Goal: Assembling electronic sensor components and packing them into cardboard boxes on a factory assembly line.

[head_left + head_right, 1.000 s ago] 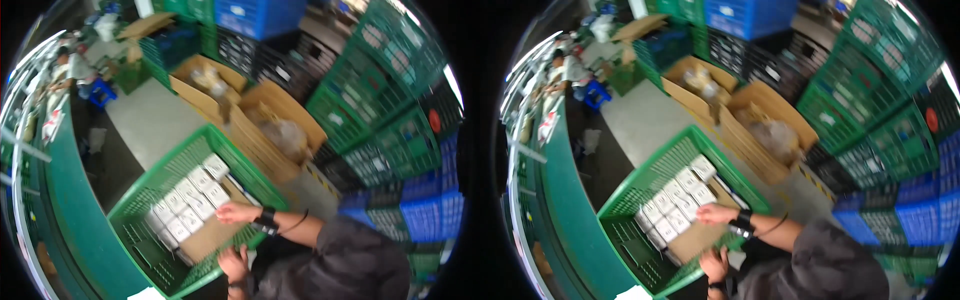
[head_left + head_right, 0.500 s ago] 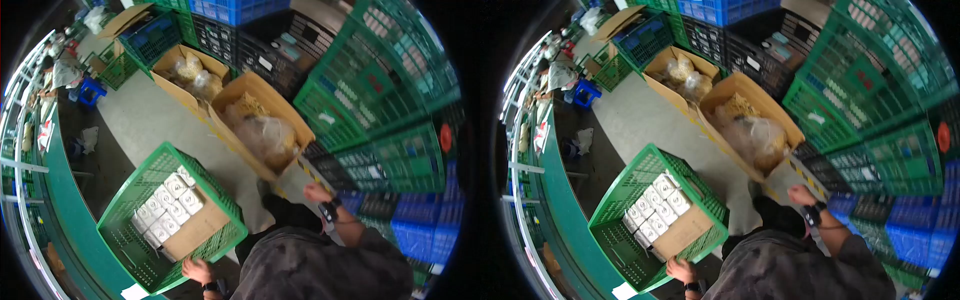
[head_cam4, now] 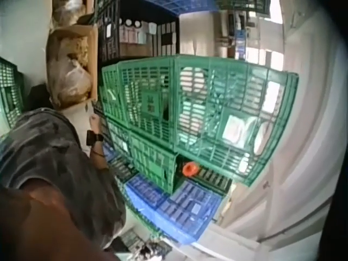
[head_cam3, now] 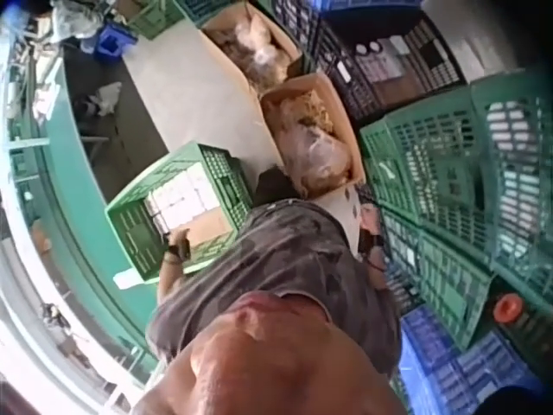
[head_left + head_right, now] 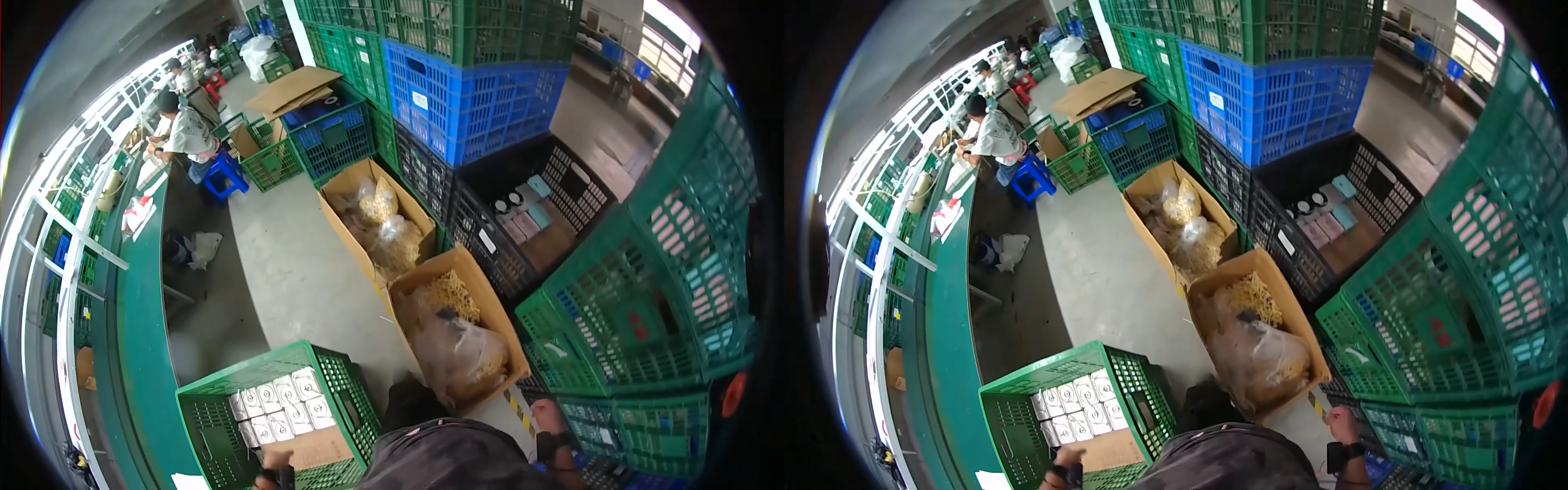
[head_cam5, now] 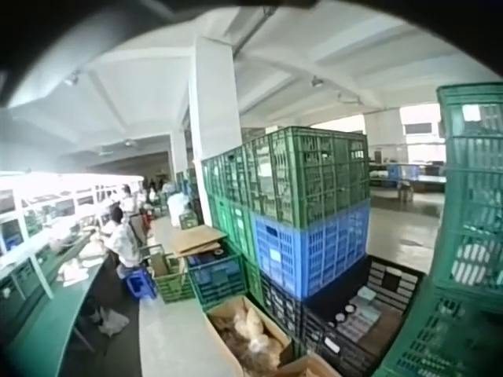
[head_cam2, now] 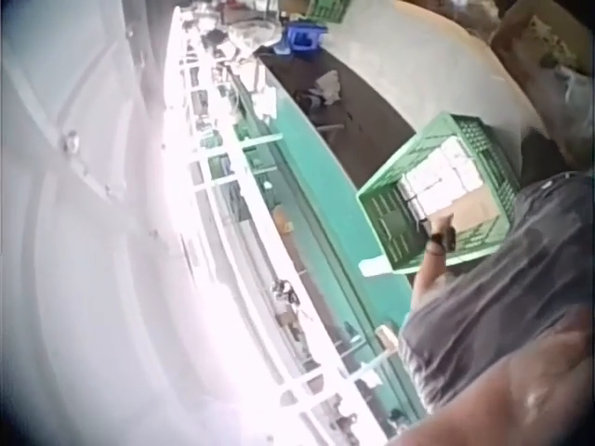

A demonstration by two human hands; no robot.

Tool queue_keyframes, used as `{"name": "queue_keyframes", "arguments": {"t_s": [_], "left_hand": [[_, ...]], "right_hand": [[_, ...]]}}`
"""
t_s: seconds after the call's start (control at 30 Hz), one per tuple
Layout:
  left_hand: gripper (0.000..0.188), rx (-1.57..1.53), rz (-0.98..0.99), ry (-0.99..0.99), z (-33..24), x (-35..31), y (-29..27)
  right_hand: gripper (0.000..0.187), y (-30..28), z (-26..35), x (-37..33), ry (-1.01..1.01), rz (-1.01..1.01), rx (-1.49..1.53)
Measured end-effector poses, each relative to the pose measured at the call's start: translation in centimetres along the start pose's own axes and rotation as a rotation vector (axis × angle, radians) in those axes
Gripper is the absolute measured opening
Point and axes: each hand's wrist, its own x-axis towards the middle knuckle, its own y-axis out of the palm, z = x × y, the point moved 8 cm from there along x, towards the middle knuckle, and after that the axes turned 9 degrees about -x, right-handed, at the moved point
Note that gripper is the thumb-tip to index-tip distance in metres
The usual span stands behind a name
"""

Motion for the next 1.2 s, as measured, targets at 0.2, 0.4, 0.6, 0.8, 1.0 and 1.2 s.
{"name": "queue_keyframes", "arguments": {"t_s": [0.2,0.4,0.6,0.8,1.0,1.2], "left_hand": [[0.059,-0.515,-0.367,-0.194,-19.6,20.0,-43.0],[0.03,-0.765,-0.34,0.686,-33.5,25.9,-70.6],[0.027,-0.874,-0.51,0.354,-17.2,35.1,-74.0],[0.024,-1.377,-0.55,0.042,-5.0,37.0,-67.5],[0.022,-1.614,-0.727,-0.091,-1.6,34.5,-68.0],[0.019,-1.569,-0.746,-0.018,1.4,36.8,-78.1]], "right_hand": [[0.028,-21.5,17.9,-2.7,-0.156,-0.334,0.275],[0.034,-38.6,34.8,-1.5,-0.206,-0.551,0.256],[0.033,-44.7,51.6,5.7,-0.378,-0.591,0.326],[0.024,-43.0,61.1,21.1,-0.438,-0.258,0.442],[0.022,-36.0,75.3,35.6,-0.521,0.048,0.463],[0.022,-29.9,91.2,46.4,-0.66,0.318,0.456]]}}
